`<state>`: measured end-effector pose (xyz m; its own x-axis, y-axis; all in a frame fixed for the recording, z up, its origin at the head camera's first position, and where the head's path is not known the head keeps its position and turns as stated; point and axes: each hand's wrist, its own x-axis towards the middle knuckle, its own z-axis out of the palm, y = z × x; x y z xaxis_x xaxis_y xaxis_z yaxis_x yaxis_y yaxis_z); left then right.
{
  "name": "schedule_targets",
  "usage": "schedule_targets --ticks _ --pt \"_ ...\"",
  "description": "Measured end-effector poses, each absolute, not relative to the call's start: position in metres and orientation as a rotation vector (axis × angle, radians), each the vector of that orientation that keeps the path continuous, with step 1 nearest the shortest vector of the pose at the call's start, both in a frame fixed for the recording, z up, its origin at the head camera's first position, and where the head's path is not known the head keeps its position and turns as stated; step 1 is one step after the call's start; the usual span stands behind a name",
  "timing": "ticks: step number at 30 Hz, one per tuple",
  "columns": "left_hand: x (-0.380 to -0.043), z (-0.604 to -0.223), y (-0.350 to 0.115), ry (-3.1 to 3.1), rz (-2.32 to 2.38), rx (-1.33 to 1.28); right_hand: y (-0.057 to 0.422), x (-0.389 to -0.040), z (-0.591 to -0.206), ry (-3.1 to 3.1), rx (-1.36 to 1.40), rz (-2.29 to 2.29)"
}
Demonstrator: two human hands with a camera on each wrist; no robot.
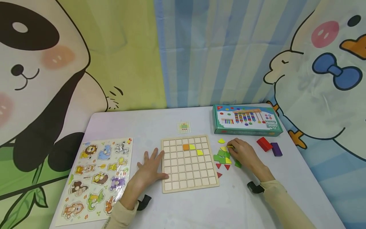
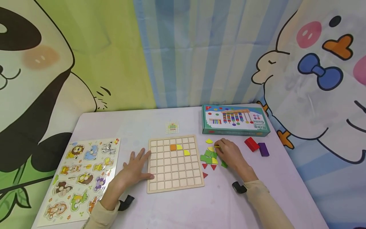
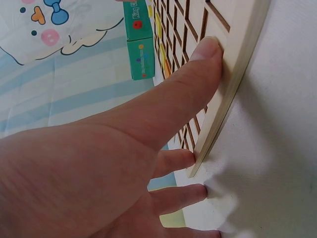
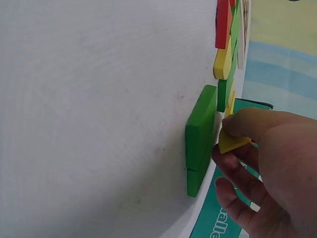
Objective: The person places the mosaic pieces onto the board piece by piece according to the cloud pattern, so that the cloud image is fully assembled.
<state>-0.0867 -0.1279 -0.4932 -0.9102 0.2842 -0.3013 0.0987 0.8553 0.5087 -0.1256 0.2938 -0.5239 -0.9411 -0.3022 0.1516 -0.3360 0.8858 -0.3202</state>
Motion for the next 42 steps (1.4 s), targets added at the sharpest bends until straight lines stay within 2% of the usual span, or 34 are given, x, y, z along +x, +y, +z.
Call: schedule_targets --ticks 8,22,42 --pt "-0.086 -0.494 -0.129 2.666 0.695 0.29 0.291 -0.126 -0.521 -2.914 0.518 0.458" --pt "-0.085 -0.494 -0.128 2.666 0.697 0.298 0.28 -0.122 -0.515 -2.997 0.418 0.661" --pt "-0.085 -0.493 -0.129 2.658 0.713 0.293 0.277 -0.124 -0.522 -2.771 0.709 0.732"
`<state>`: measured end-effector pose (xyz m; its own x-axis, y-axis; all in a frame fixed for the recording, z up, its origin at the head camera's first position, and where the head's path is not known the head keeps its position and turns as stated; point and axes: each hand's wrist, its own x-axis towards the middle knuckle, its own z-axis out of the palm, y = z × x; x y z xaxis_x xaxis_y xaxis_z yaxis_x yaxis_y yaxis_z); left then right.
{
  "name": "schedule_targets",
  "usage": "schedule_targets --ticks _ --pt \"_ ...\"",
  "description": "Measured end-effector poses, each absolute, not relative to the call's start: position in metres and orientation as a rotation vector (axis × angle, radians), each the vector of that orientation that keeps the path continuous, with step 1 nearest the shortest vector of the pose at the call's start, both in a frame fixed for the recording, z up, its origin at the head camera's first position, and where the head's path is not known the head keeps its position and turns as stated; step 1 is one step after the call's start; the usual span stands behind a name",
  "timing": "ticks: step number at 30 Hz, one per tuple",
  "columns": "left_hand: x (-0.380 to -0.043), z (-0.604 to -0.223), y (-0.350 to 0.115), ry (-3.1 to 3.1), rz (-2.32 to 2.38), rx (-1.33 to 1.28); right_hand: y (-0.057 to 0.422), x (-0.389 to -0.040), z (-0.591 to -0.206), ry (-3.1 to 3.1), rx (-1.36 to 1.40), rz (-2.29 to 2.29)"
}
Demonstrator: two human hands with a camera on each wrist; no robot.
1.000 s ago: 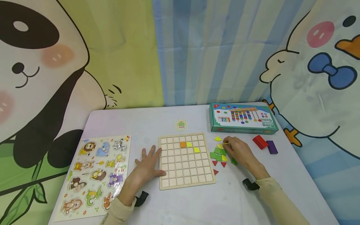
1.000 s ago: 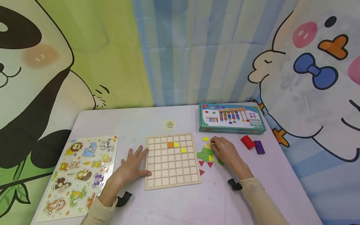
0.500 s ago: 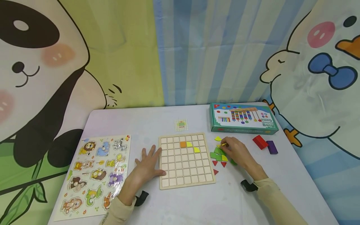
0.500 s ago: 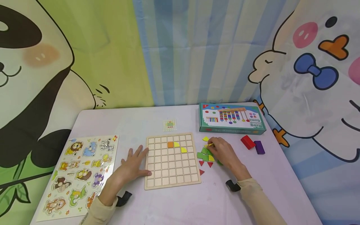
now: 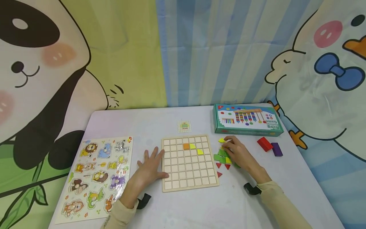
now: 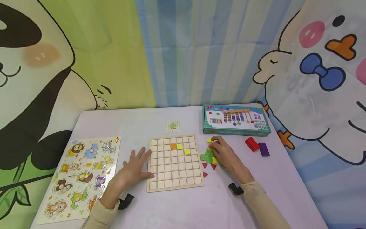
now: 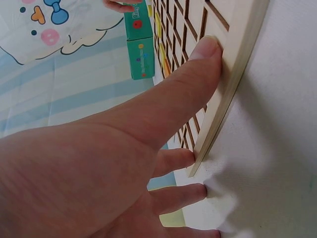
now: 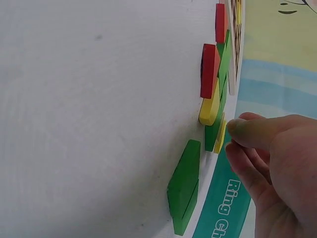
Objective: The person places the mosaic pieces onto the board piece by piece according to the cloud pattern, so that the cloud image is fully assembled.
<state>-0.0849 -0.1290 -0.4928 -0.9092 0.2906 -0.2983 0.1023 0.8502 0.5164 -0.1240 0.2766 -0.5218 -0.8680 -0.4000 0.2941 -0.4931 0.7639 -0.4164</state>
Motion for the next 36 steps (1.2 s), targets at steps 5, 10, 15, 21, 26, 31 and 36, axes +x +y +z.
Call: schedule_targets --ticks 5,10,15,21,26,31,36 --pt "-0.086 -0.492 -0.129 2.658 0.714 0.29 0.273 -0.125 -0.52 -2.719 0.738 0.764" --pt "-0.087 -0.492 -0.129 2.651 0.722 0.284 0.267 -0.126 -0.518 -2.691 0.791 0.869" --pt "-0.087 -0.493 -0.129 2.649 0.716 0.284 0.257 -0.125 -0.52 -2.622 0.858 1.027" --pt "-0.087 -0.493 -0.129 2.649 0.711 0.282 0.238 -0.125 -0.519 -2.6 0.905 1.139" --pt "-0.087 -0.494 -0.13 2.645 0.711 0.278 0.22 -0.121 -0.518 -2.635 0.968 1.19" --pt "-0.087 -0.494 -0.129 2.645 0.713 0.276 0.208 -0.116 -0.522 -2.732 0.982 1.165" --pt "-0.086 -0.493 -0.129 2.651 0.697 0.285 0.202 -0.113 -0.525 -2.794 0.988 1.09"
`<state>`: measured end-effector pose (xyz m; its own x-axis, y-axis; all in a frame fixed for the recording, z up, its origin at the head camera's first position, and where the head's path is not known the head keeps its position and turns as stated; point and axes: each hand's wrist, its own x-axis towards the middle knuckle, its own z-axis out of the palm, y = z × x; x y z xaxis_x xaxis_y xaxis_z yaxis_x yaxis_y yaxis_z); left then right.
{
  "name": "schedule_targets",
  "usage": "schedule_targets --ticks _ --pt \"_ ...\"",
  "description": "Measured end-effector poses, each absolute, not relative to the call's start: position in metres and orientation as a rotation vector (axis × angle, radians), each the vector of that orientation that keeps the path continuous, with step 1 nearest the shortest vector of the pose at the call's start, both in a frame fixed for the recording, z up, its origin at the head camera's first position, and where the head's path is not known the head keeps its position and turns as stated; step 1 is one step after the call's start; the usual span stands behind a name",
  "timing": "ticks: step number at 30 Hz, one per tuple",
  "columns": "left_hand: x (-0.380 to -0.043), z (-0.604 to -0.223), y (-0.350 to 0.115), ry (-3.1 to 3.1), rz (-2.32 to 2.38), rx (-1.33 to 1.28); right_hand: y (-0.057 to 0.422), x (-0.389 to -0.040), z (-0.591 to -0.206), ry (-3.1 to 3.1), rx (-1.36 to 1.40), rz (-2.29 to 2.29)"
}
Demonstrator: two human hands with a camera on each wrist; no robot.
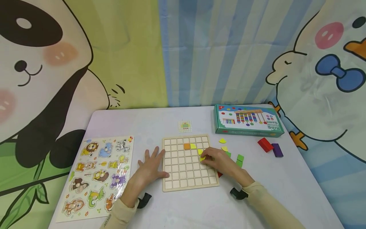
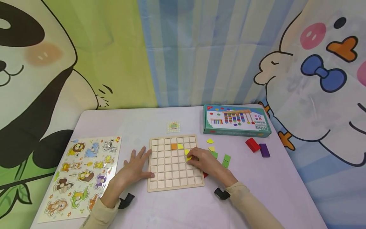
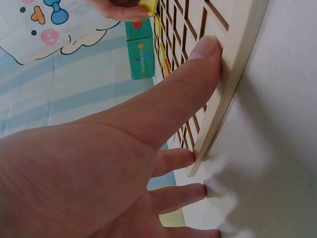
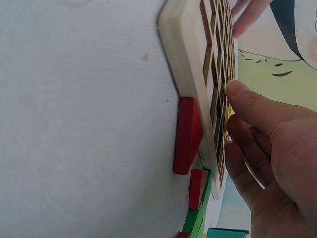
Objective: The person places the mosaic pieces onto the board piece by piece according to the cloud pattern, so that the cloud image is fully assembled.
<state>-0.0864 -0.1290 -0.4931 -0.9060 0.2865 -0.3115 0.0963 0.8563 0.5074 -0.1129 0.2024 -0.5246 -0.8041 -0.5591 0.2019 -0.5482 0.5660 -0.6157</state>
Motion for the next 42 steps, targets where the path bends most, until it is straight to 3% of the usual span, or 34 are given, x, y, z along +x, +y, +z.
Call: schedule_targets --ticks 22,42 --pt "-0.0859 -0.4906 -0.1268 2.646 0.707 0.287 0.2038 -0.1118 -0.5273 2.902 -1.188 -0.886" --pt "-0.087 -0.49 -0.1279 2.639 0.696 0.274 0.2085 -0.1079 -0.524 2.904 -1.193 -0.902"
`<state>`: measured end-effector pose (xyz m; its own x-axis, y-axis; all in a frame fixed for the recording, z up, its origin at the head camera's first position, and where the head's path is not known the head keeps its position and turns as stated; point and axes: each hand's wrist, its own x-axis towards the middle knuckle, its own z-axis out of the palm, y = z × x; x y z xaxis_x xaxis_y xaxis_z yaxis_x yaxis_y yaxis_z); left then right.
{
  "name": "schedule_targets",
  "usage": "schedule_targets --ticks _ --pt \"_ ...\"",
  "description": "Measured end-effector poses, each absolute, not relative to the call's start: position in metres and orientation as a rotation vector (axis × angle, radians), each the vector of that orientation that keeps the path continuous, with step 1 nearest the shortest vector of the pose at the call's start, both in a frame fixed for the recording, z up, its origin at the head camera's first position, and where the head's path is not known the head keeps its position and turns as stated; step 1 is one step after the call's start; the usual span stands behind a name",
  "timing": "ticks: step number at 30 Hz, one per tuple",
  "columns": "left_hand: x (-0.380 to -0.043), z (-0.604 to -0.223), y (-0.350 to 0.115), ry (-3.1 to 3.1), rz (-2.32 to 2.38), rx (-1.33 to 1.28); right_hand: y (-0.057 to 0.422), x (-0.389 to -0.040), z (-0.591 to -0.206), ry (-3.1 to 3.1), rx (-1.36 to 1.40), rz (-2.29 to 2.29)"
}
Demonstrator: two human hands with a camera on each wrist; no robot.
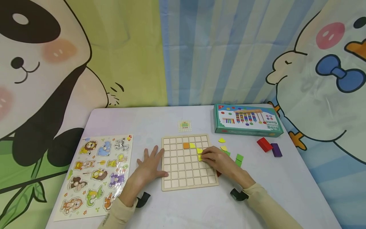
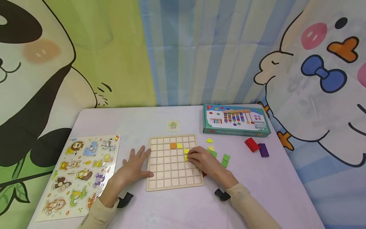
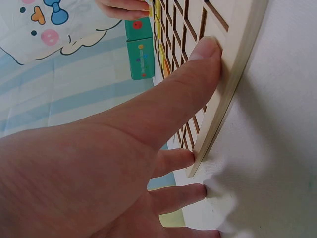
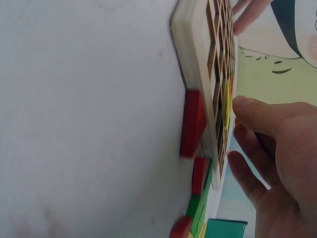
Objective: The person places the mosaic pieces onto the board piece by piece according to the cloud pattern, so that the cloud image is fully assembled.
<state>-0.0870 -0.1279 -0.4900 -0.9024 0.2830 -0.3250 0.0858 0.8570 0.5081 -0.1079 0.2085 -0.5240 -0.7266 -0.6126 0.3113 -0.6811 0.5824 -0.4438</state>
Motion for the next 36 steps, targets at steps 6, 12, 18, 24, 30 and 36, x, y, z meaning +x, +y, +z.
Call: schedule_targets --ticks 6,12,18,24,30,36 --pt "-0.087 -0.49 -0.128 2.635 0.698 0.272 0.229 -0.108 -0.519 -2.709 0.954 0.798" --pt "-0.087 -0.488 -0.127 2.643 0.688 0.277 0.26 -0.106 -0.518 -2.728 0.792 0.711" --pt "-0.089 -0.487 -0.128 2.641 0.685 0.278 0.291 -0.098 -0.518 -2.773 0.628 0.676" --pt "-0.089 -0.488 -0.129 2.643 0.678 0.284 0.315 -0.086 -0.523 -2.784 0.531 0.589" --pt "-0.087 -0.489 -0.129 2.643 0.676 0.289 0.332 -0.077 -0.529 -2.799 0.476 0.575" --pt "-0.086 -0.489 -0.129 2.645 0.673 0.294 0.339 -0.07 -0.533 -2.832 0.451 0.575"
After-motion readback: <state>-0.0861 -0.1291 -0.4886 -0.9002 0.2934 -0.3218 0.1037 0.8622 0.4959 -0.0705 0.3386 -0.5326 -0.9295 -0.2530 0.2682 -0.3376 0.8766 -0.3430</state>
